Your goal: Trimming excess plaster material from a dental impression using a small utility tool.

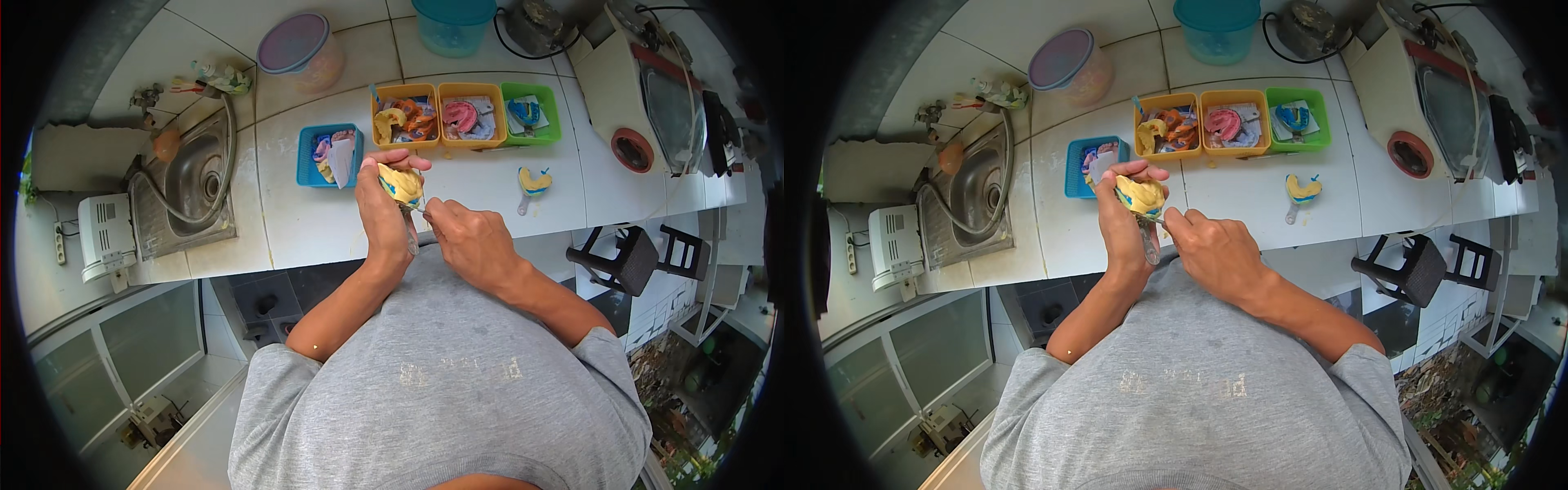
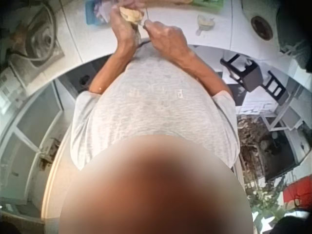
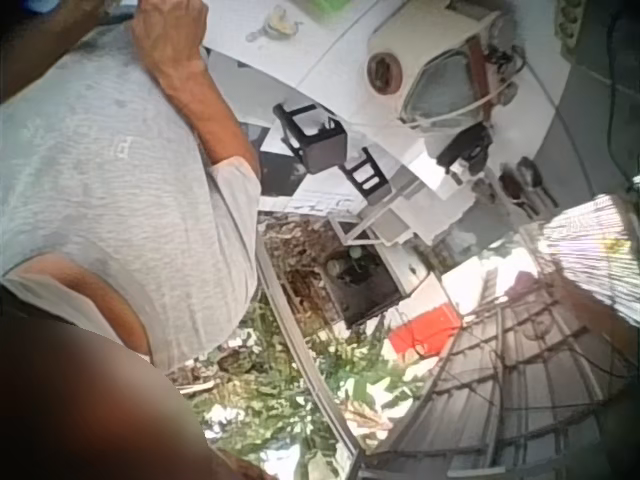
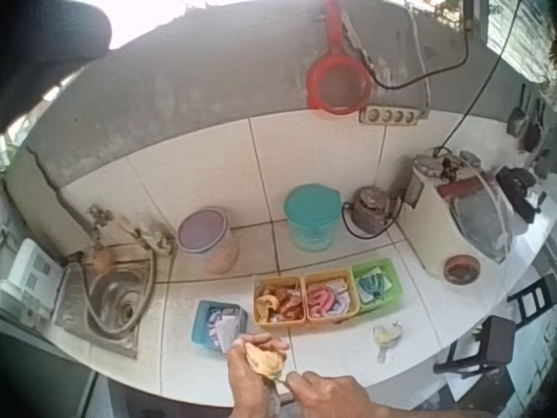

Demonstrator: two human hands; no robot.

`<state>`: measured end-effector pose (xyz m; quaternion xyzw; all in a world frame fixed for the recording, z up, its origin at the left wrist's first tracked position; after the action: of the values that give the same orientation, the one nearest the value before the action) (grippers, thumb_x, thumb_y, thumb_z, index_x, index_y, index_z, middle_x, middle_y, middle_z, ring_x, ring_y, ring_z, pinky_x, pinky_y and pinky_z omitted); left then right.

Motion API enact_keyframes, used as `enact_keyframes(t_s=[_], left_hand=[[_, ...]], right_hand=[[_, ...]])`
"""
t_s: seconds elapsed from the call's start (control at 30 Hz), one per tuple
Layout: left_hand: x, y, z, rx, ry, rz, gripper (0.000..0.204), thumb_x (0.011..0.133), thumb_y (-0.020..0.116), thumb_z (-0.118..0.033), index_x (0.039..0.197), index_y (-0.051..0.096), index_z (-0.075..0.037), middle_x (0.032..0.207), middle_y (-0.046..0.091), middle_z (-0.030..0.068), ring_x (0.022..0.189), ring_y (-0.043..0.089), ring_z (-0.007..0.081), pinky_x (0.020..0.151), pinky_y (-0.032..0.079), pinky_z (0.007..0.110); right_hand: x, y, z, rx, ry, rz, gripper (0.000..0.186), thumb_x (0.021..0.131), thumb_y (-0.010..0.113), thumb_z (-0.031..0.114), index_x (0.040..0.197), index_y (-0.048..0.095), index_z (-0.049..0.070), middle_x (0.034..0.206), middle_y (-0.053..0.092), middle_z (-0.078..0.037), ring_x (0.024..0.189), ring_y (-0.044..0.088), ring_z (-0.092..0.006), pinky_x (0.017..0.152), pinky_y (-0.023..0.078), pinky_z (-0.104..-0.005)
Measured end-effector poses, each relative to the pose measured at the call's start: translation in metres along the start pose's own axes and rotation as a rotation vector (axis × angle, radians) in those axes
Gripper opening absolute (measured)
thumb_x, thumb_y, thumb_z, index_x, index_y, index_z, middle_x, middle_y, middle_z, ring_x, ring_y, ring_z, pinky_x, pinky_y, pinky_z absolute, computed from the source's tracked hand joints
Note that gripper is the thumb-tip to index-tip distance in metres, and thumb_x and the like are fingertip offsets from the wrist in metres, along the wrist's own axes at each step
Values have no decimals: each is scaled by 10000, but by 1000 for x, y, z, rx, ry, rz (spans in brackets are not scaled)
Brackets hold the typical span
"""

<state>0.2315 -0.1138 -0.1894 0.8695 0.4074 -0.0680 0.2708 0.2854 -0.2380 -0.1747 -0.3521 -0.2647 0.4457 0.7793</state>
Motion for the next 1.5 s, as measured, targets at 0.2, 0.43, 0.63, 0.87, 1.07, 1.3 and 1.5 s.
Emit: enact_keyframes(t_s=[0.2, 0.43, 0.63, 0.87, 1.07, 1.3, 1.5], left_hand=[[-1, 5, -1, -15, 103, -69, 432, 1034, 247, -376, 1108, 524, -52, 992, 655, 125, 861, 577, 210, 835, 479, 348], [3, 2, 9, -149, 71, -78, 434, 1022, 255, -352, 1101, 542, -37, 999, 658, 126, 881, 582, 210, 849, 484, 353], [7, 4, -1, -68, -81, 39, 417, 1016, 257, -324, 1094, 551, -39, 978, 665, 123, 859, 585, 196, 858, 493, 336], [2, 7, -4, 75, -38, 120, 410, 1026, 243, -334, 1071, 540, -54, 951, 669, 120, 840, 565, 171, 815, 476, 310], [6, 2, 3, 99, -16, 90, 400, 1028, 240, -339, 1072, 522, -59, 967, 663, 118, 853, 536, 167, 833, 449, 317], [5, -2, 2, 80, 107, 0, 401, 1022, 244, -337, 1083, 524, -56, 993, 660, 126, 857, 540, 166, 822, 455, 319], [-2, -2, 6, -20, 76, -19, 416, 1021, 238, -344, 1084, 525, -50, 1002, 664, 138, 842, 548, 180, 795, 462, 315]], right_hand=[[0, 13, 7, 354, 68, -88, 133, 957, 555, 120, 899, 525, 4, 685, 623, -202, 611, 624, -402, 533, 473, -467], [-6, 20, 4, 535, 305, -7, 173, 995, 526, 162, 913, 529, 10, 655, 578, -214, 618, 601, -415, 545, 443, -469], [-3, -1, -12, 221, 24, -50, 146, 968, 559, 159, 921, 539, 22, 703, 622, -162, 612, 622, -381, 555, 485, -454], [-1, -16, -15, -83, -56, 131, 129, 961, 547, 145, 915, 547, 25, 714, 639, -143, 589, 643, -346, 546, 515, -428], [2, 0, -8, 267, 118, 132, 186, 981, 524, 156, 879, 548, 3, 659, 623, -207, 614, 624, -415, 563, 477, -482], [6, 17, 6, 520, 250, 39, 228, 1003, 500, 172, 865, 556, 0, 666, 624, -198, 622, 618, -421, 562, 461, -475], [0, 16, 9, 589, 308, 77, 298, 1016, 488, 216, 827, 551, -6, 655, 597, -203, 614, 591, -422, 566, 440, -458]])
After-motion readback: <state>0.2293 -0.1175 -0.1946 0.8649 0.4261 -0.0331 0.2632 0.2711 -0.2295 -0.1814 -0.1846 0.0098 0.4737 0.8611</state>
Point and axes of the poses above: each hand's wrist, its own x-axis towards the middle knuckle, its own y-axis out of the palm, z = x × y, the point moved 1 cm from there along x, towards the middle knuckle
